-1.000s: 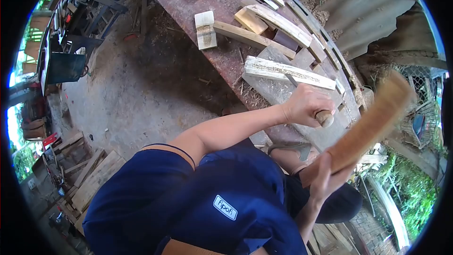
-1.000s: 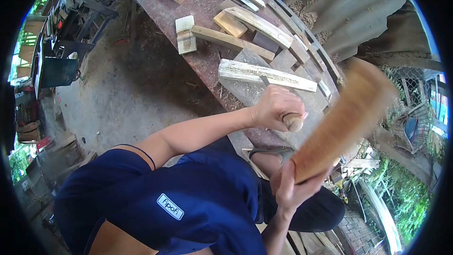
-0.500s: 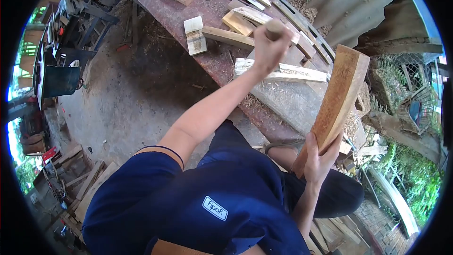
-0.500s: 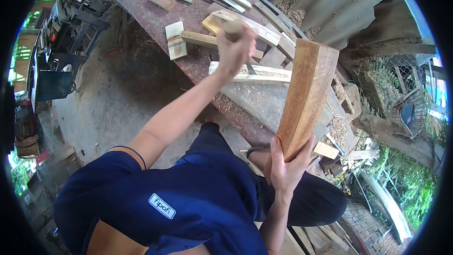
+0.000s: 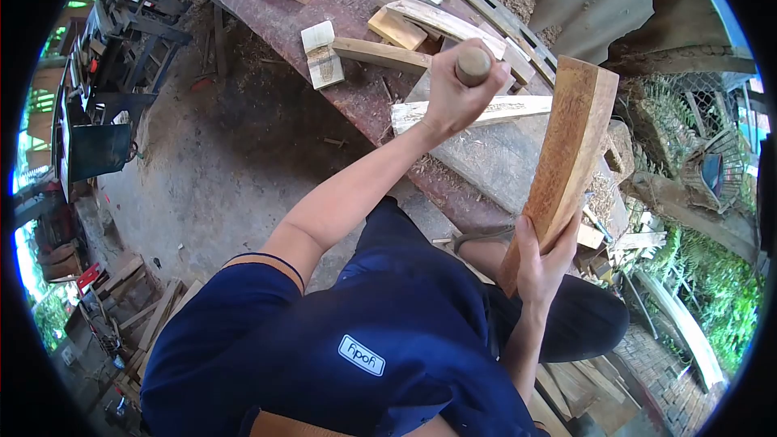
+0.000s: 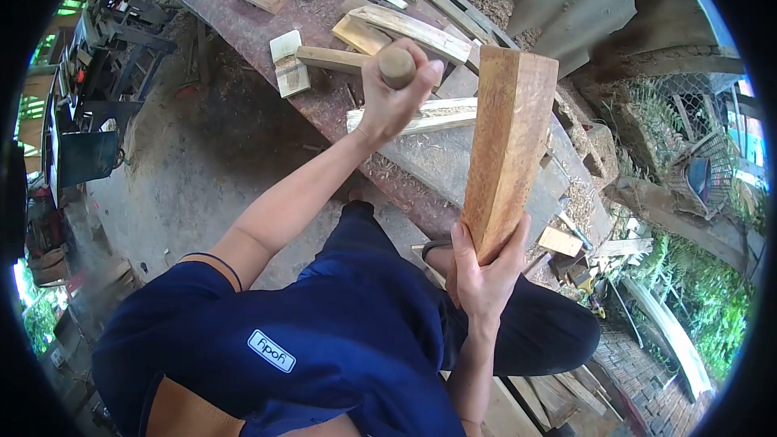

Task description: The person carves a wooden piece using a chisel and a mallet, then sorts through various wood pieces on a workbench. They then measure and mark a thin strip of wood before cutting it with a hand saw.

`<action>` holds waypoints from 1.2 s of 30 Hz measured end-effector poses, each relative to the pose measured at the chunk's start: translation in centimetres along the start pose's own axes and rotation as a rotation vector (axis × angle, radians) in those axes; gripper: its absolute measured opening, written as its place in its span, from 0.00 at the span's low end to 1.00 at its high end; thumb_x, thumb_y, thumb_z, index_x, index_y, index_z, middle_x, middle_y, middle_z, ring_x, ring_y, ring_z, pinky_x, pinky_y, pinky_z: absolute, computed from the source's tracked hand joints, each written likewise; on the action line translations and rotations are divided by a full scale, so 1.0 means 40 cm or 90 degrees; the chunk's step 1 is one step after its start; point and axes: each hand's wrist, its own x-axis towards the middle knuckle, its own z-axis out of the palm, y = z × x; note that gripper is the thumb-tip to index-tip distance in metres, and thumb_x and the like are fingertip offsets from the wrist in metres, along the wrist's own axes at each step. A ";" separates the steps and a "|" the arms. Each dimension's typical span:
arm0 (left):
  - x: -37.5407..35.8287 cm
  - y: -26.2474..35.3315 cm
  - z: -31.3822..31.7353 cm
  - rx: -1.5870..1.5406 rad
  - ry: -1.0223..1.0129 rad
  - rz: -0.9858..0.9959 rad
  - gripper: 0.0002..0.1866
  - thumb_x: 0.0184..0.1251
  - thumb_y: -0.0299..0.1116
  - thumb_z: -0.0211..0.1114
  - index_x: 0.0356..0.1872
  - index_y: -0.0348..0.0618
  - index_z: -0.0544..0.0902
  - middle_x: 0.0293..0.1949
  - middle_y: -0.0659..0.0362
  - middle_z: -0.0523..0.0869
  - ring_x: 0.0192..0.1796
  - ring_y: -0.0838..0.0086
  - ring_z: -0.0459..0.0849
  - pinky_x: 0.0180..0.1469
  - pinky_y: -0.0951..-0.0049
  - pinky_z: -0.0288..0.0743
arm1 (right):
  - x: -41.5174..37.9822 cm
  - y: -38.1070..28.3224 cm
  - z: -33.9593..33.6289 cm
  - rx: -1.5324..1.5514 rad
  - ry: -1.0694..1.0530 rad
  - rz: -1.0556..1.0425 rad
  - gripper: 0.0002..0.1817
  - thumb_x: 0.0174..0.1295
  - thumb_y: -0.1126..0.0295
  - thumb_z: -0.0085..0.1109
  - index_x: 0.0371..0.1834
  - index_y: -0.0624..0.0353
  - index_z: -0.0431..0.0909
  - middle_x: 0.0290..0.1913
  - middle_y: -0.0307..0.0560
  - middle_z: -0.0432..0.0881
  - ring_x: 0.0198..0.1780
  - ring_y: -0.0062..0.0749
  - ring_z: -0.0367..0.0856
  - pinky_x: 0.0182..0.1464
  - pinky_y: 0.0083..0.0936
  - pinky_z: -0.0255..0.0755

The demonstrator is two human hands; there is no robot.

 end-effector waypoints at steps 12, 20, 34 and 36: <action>-0.125 -0.027 0.083 0.137 -0.208 0.208 0.12 0.39 0.34 0.74 0.25 0.48 0.79 0.22 0.58 0.81 0.25 0.63 0.82 0.27 0.68 0.74 | 0.000 -0.068 0.000 -0.064 0.068 -0.099 0.30 0.50 0.67 0.69 0.53 0.72 0.68 0.31 0.51 0.80 0.30 0.37 0.80 0.33 0.32 0.73; -0.153 -0.025 0.080 0.160 -0.274 0.216 0.14 0.34 0.32 0.70 0.27 0.52 0.78 0.24 0.61 0.81 0.27 0.61 0.82 0.29 0.65 0.73 | -0.049 -0.036 -0.017 0.136 0.081 -0.071 0.29 0.51 0.76 0.64 0.55 0.72 0.64 0.33 0.48 0.78 0.28 0.26 0.77 0.33 0.23 0.72; 0.099 -0.041 -0.032 -0.034 -0.020 -0.093 0.11 0.60 0.29 0.66 0.20 0.43 0.76 0.14 0.65 0.75 0.15 0.85 0.73 0.16 0.83 0.65 | -0.013 0.010 -0.003 0.019 0.013 0.010 0.29 0.57 0.60 0.69 0.51 0.69 0.67 0.36 0.53 0.78 0.37 0.36 0.78 0.43 0.32 0.72; 0.114 -0.024 -0.029 -0.076 -0.024 -0.099 0.11 0.61 0.29 0.66 0.20 0.44 0.76 0.14 0.65 0.75 0.15 0.85 0.73 0.16 0.83 0.66 | -0.020 0.016 -0.007 0.018 0.016 0.020 0.28 0.57 0.60 0.69 0.51 0.69 0.67 0.37 0.52 0.77 0.39 0.35 0.77 0.45 0.31 0.71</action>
